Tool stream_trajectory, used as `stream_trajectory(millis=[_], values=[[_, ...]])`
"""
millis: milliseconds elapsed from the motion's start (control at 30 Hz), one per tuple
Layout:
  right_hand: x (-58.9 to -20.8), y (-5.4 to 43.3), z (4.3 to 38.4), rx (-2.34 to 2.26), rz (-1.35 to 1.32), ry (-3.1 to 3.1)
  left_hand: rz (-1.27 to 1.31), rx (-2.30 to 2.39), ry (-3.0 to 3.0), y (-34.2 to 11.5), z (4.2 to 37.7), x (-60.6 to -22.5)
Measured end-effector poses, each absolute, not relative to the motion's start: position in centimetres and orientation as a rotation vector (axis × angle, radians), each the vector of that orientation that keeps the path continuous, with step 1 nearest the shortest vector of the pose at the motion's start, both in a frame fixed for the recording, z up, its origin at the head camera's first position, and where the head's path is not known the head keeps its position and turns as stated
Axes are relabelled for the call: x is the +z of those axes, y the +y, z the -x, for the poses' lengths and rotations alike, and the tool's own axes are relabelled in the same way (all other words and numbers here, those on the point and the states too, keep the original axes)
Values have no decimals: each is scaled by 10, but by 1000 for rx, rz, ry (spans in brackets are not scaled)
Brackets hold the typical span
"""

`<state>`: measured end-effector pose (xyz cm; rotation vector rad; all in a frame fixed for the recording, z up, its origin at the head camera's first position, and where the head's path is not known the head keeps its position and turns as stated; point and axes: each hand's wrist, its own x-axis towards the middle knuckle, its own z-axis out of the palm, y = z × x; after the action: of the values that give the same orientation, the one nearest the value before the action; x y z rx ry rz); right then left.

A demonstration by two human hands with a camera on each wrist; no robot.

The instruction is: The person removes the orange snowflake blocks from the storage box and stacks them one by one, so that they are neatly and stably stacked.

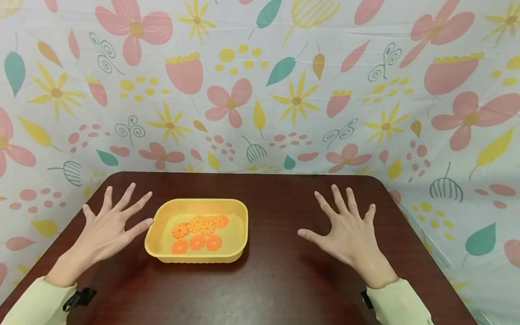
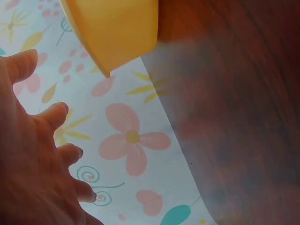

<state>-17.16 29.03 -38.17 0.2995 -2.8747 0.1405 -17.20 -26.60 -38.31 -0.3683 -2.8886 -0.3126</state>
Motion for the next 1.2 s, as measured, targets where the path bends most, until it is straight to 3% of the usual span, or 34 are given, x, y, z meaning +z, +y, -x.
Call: stream_trajectory(millis=[600,1200], values=[[-372,252,165,248,-456,-2845,431,-355,-2805,-257,152,-390],[-372,191,167,300,-725,-2819,436,-738,-2727,-248,136,-403]])
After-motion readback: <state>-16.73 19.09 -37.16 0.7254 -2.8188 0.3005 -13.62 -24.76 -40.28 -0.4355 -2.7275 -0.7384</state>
